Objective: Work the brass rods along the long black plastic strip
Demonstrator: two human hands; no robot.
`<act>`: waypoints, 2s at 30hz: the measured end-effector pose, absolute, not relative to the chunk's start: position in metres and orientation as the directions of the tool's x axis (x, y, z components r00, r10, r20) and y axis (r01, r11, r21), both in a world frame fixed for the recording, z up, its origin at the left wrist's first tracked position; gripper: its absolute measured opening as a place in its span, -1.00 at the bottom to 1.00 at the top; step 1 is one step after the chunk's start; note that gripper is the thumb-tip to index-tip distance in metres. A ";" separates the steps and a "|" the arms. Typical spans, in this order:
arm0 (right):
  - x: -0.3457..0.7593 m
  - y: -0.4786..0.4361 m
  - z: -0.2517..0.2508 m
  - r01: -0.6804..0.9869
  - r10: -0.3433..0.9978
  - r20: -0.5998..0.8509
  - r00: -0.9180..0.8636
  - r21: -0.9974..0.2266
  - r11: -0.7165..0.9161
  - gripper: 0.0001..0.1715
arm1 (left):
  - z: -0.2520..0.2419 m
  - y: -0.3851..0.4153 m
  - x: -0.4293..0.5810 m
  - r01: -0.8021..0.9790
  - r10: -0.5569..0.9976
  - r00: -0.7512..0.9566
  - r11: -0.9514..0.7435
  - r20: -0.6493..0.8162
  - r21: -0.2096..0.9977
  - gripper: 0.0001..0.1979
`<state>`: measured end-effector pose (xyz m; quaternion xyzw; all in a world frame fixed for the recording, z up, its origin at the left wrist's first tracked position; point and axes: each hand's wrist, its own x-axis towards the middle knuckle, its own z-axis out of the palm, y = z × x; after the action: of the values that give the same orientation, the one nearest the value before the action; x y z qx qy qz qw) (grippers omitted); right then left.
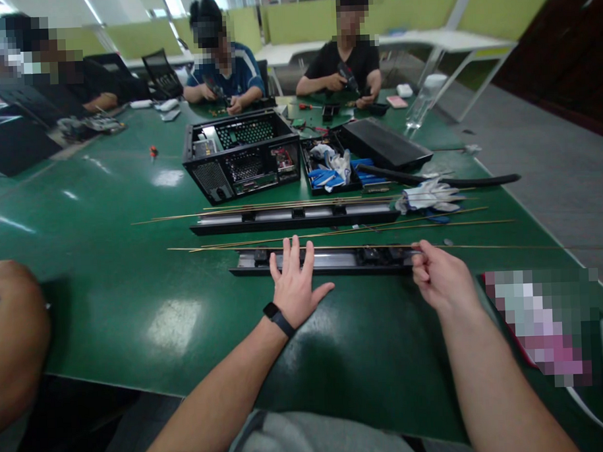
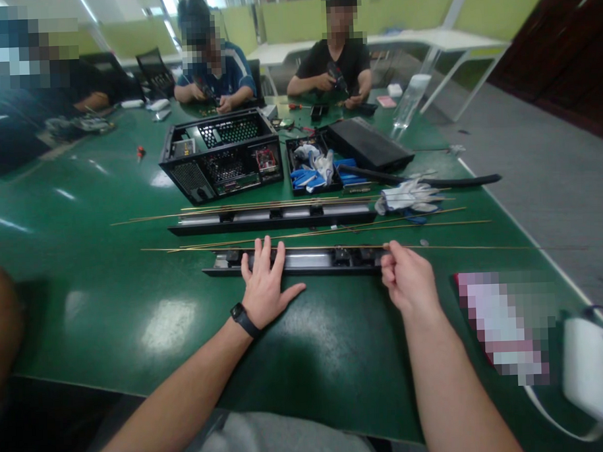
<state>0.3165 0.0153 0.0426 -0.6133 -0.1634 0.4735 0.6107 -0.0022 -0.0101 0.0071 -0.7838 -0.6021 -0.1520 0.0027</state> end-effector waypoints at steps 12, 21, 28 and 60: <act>0.313 0.015 0.048 -0.370 0.770 -0.393 0.502 -0.903 -0.219 -0.57 | 0.009 -0.010 -0.001 0.945 0.947 0.217 -0.264 0.239 0.191 0.08; 0.311 0.015 0.048 -0.362 0.786 -0.396 0.474 -0.902 -0.236 -0.60 | 0.010 -0.010 -0.001 0.944 0.948 0.215 -0.264 0.235 0.201 0.08; 0.326 0.018 0.038 -0.392 0.772 -0.367 0.518 -0.905 -0.168 -0.69 | 0.011 -0.009 -0.002 0.944 0.948 0.214 -0.262 0.236 0.198 0.10; 0.328 0.018 0.038 -0.379 0.814 -0.381 0.438 -0.900 -0.217 -0.67 | 0.011 -0.006 -0.002 0.939 0.939 0.221 -0.278 0.263 0.204 0.12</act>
<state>0.3279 0.0182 0.0384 -0.6003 -0.1812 0.4981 0.5989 -0.0023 -0.0057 0.0109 -0.7813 -0.6009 -0.1689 -0.0009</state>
